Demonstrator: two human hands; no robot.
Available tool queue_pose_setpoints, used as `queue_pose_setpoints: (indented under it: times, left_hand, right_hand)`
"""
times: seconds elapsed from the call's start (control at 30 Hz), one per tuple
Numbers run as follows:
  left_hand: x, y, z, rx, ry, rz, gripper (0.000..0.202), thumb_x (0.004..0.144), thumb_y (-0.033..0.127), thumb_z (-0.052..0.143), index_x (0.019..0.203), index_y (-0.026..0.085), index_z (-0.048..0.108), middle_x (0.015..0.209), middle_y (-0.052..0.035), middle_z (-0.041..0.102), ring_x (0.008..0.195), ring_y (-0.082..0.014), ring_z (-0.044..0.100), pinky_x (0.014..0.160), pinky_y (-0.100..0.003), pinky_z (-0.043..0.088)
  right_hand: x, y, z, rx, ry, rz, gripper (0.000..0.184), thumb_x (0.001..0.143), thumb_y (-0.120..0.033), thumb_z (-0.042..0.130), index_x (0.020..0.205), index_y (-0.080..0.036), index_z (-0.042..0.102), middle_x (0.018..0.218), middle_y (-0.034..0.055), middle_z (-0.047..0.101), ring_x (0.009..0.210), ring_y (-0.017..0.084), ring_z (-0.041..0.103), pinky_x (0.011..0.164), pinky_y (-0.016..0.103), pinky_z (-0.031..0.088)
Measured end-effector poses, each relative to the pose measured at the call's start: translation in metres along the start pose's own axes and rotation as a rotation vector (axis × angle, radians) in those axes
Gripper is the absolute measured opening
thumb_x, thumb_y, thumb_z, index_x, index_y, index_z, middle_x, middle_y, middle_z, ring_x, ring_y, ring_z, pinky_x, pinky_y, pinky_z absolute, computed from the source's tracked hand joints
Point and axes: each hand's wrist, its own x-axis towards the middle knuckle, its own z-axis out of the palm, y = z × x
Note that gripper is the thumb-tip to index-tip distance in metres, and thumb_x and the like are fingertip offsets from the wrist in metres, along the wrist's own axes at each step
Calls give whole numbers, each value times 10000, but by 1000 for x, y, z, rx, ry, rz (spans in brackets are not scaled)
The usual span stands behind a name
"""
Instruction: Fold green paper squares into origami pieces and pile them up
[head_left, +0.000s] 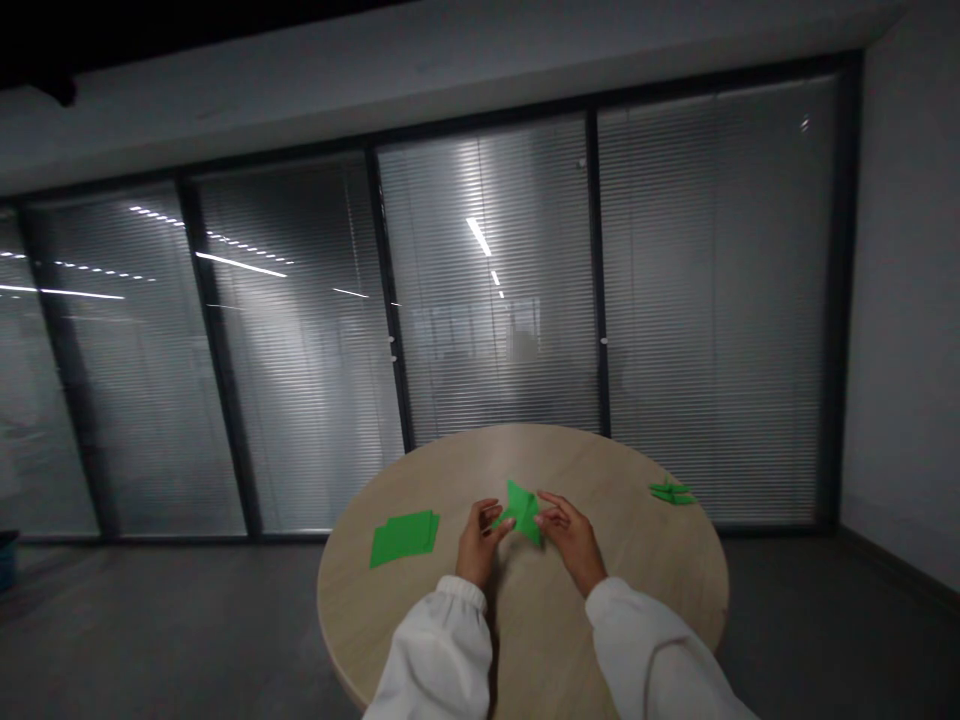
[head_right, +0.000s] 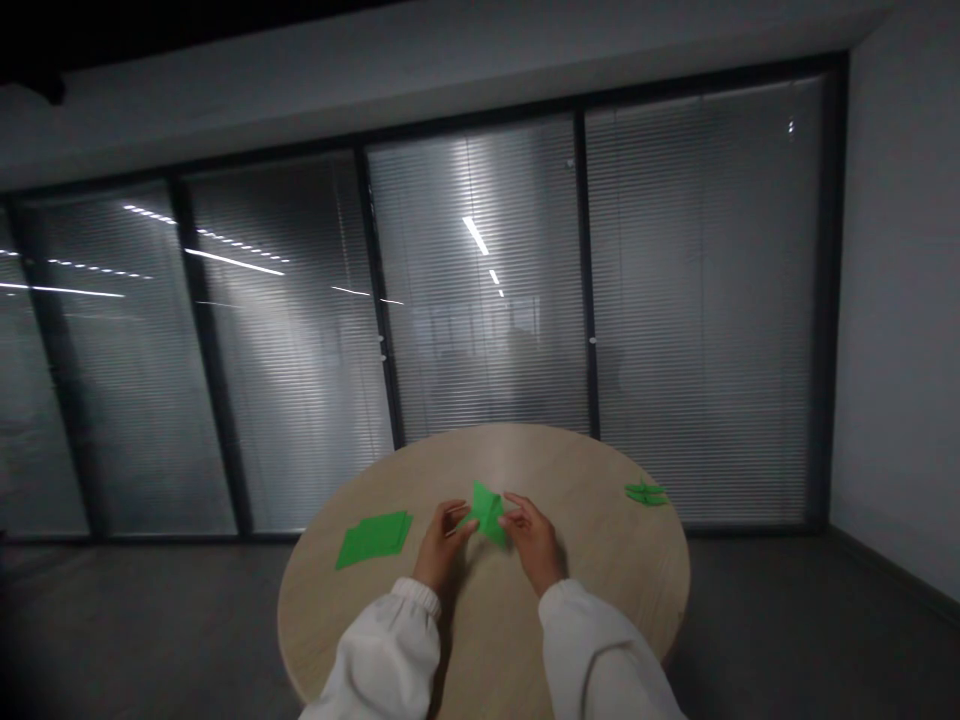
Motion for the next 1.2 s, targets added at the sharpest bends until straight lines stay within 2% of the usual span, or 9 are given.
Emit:
queue_pose_setpoints:
  times: [0.07, 0.13, 0.2, 0.3, 0.4, 0.5, 0.67, 0.9, 1.2]
  left_hand:
    - [2, -3, 0, -111, -67, -63, 479, 620, 490, 726, 945, 160, 601, 810, -77, 708, 765, -202, 665, 679, -312, 500]
    - [4, -2, -1, -124, -67, -86, 468, 602, 505, 736, 887, 153, 622, 694, -39, 687, 665, -175, 639, 618, -280, 480]
    - [4, -1, -2, -135, -62, -83, 447, 579, 488, 754, 852, 152, 644, 688, -31, 685, 659, -169, 630, 622, -273, 475]
    - [2, 3, -2, -80, -117, -54, 404, 582, 481, 749, 803, 148, 688, 726, -49, 701, 690, -182, 630, 654, -285, 476]
    - [2, 3, -1, 9, -189, -20, 367, 596, 487, 735, 751, 154, 726, 780, -79, 722, 773, -218, 642, 744, -317, 479]
    - [2, 3, 0, 40, -194, -10, 342, 602, 487, 728, 704, 160, 731, 784, -85, 729, 799, -231, 643, 787, -328, 470]
    - [1, 6, -1, 9, -143, -25, 319, 600, 467, 728, 660, 156, 691, 651, -34, 684, 667, -184, 602, 670, -289, 449]
    - [0, 13, -5, 38, -76, -15, 401, 614, 484, 712, 842, 155, 682, 674, 0, 628, 629, -144, 542, 586, -249, 407]
    - [-1, 9, -5, -94, -94, -134, 526, 574, 505, 751, 944, 142, 659, 582, 55, 514, 496, -85, 453, 483, -204, 322]
  right_hand:
    - [0, 4, 0, -11, -18, 13, 495, 721, -431, 693, 1148, -199, 603, 774, 33, 688, 746, 196, 654, 703, 313, 532]
    - [-1, 7, 1, -75, -55, 36, 481, 742, -418, 672, 1168, -209, 588, 780, 31, 688, 748, 196, 658, 705, 320, 537]
    - [-1, 6, 0, -185, -13, 11, 448, 776, -405, 632, 1183, -226, 584, 908, 56, 683, 840, 202, 652, 762, 333, 537]
    - [-2, -2, 0, -308, 19, -152, 408, 837, -382, 550, 1233, -285, 561, 1240, 70, 561, 1128, 211, 544, 943, 356, 470]
    - [-2, -12, 0, -334, -57, -262, 381, 874, -371, 501, 1245, -308, 560, 1301, 49, 522, 1233, 197, 457, 1081, 372, 341]
    - [-2, -17, 1, -319, -153, -262, 301, 875, -382, 514, 1127, -290, 651, 1248, 59, 565, 1192, 205, 491, 1069, 375, 349]
    - [-4, -16, 3, -274, -247, -217, 238, 847, -388, 562, 974, -240, 700, 987, 62, 661, 995, 210, 594, 922, 346, 444]
    - [-7, -22, 6, -260, -263, -145, 165, 803, -321, 603, 900, -222, 693, 924, 39, 675, 924, 205, 609, 809, 312, 453]
    - [-7, -20, 7, -254, -241, -101, 174, 747, -358, 663, 808, -206, 721, 816, 31, 677, 786, 183, 608, 707, 278, 447]
